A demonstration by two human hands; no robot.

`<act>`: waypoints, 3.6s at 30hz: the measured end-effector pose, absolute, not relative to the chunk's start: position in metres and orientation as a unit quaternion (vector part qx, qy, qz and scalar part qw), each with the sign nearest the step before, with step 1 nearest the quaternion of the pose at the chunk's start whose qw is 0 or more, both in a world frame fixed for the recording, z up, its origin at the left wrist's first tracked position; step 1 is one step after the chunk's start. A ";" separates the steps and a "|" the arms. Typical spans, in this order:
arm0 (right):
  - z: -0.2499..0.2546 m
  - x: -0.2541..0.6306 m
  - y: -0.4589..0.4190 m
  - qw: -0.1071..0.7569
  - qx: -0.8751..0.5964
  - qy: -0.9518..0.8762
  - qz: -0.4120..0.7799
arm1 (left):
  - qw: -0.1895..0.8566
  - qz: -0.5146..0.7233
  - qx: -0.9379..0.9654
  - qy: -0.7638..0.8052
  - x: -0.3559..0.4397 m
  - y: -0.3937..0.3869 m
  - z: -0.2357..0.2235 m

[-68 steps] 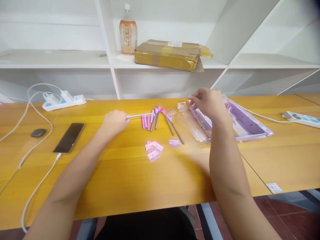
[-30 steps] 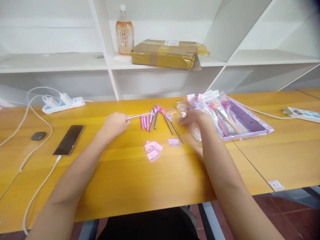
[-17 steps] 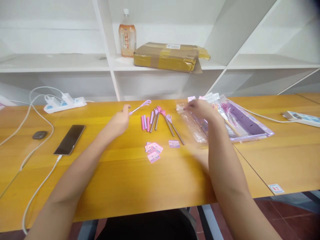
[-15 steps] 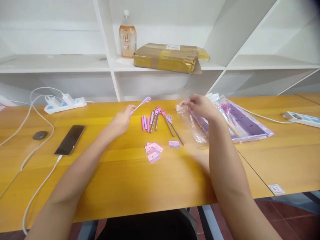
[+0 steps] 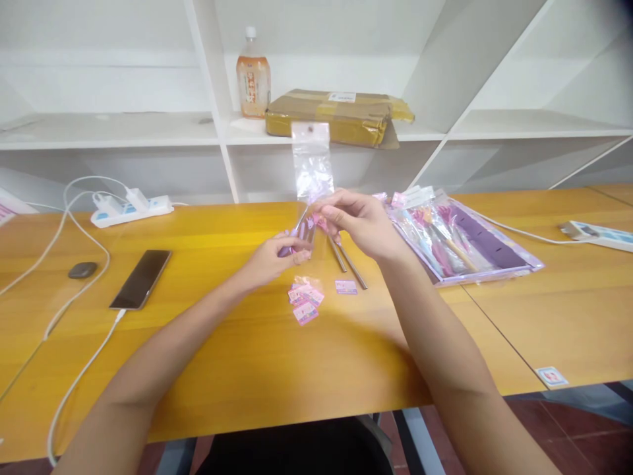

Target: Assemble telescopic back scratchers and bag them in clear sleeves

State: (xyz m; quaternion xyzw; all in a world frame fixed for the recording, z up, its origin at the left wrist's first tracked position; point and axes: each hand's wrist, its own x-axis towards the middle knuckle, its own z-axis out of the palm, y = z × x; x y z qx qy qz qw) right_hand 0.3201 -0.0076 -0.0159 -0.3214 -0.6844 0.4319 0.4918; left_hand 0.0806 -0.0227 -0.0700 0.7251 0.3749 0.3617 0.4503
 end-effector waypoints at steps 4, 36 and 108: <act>-0.026 0.311 -0.003 0.523 -0.309 -0.628 0.488 | 0.489 0.398 0.685 0.367 0.081 -0.025 -0.067; 0.011 0.317 -0.058 0.175 -0.437 -0.882 0.020 | 0.528 0.708 0.371 0.288 0.050 -0.016 -0.009; -0.025 0.290 -0.031 0.406 -0.366 -0.806 0.229 | 0.658 0.555 0.403 0.310 0.082 -0.034 -0.044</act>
